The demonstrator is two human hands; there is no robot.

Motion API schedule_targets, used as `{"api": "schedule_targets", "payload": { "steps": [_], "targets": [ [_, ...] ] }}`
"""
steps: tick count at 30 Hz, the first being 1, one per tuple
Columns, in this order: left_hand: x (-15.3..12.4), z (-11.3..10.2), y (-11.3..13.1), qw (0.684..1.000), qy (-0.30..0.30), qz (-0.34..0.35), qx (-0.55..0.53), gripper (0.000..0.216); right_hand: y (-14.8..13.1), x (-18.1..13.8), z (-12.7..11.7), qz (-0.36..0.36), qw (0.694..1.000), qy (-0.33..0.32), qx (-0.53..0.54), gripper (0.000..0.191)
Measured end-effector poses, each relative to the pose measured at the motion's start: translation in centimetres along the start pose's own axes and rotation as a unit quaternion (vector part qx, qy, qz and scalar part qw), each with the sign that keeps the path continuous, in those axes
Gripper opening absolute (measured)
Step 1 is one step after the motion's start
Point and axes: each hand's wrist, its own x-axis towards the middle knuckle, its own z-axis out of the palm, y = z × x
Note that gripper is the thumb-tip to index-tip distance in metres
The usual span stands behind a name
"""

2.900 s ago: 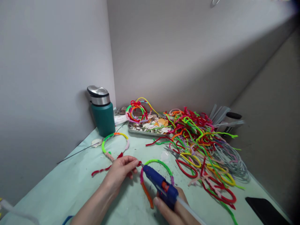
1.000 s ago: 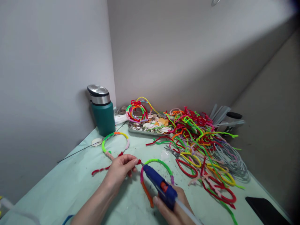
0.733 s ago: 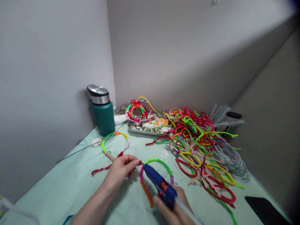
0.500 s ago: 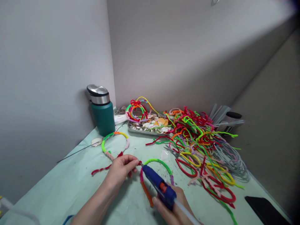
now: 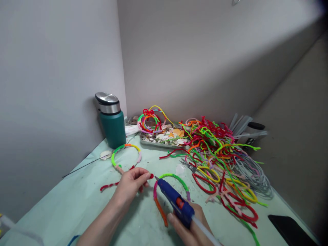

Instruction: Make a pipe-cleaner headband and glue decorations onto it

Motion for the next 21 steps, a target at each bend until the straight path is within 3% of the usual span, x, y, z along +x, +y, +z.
{"api": "schedule_targets", "payload": {
  "steps": [21],
  "targets": [
    [0.15, 0.12, -0.05, 1.000, -0.003, 0.004, 0.031, 0.031, 0.23, -0.03, 0.24, -0.019, 0.999, 0.020, -0.022, 0.033]
  ]
}}
